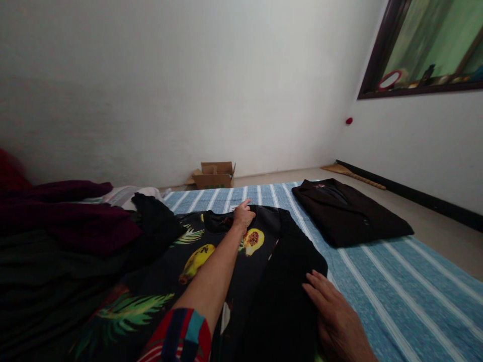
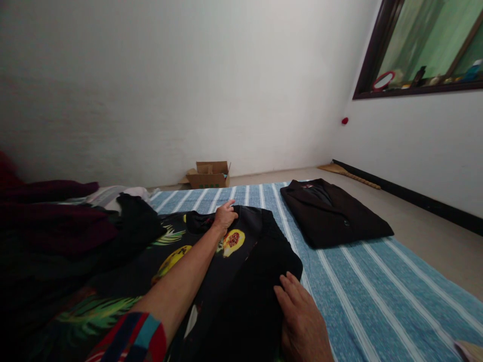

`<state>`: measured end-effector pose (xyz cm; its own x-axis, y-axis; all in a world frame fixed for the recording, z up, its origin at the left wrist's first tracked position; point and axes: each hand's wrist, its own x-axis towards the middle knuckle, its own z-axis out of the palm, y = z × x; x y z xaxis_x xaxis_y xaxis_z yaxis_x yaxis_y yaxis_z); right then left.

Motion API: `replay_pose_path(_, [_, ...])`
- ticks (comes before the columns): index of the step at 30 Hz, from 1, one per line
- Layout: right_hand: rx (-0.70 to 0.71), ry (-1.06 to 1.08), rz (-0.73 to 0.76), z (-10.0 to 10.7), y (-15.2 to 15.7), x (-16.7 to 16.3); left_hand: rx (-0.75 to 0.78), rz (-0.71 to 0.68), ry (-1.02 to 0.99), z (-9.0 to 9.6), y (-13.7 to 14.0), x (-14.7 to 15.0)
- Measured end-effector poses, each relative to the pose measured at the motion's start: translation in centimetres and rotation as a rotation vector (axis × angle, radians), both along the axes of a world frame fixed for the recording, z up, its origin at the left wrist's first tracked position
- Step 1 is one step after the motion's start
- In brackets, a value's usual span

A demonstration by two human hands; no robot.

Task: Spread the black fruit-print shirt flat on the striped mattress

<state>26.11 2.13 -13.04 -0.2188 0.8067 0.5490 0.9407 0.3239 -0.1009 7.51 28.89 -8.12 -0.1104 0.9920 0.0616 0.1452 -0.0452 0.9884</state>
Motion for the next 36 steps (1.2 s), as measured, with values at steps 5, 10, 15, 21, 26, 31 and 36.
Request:
replay_pose_path(5, [0.021, -0.04, -0.011, 0.2, -0.1, 0.0, -0.07, 0.013, 0.072, 0.6, 0.5, 0.0])
replay_pose_path(10, [0.096, -0.051, 0.027, 0.5, 0.1, 0.0, -0.129, -0.011, 0.129, 1.5, 1.2, 0.2])
replay_pose_path(15, [0.143, -0.035, 0.054, 0.6, 0.2, 0.1, -0.123, -0.04, 0.19, 1.4, 1.1, 0.2])
replay_pose_path(21, [0.144, -0.009, 0.072, 0.5, 0.2, 0.1, -0.052, -0.008, 0.398, 0.7, 1.3, 0.3])
replay_pose_path(26, [0.135, 0.0, 0.06, 0.2, 0.2, 0.1, 0.009, 0.078, 0.698, 1.0, 0.7, 1.0])
replay_pose_path(31, [0.135, -0.013, 0.054, 0.4, 0.1, 0.0, 0.185, 0.123, 0.985, 1.7, -2.5, 1.9])
replay_pose_path(36, [0.11, -0.018, 0.042, 0.4, 0.1, 0.0, 0.339, -0.01, 1.164, 1.3, -5.1, 3.3])
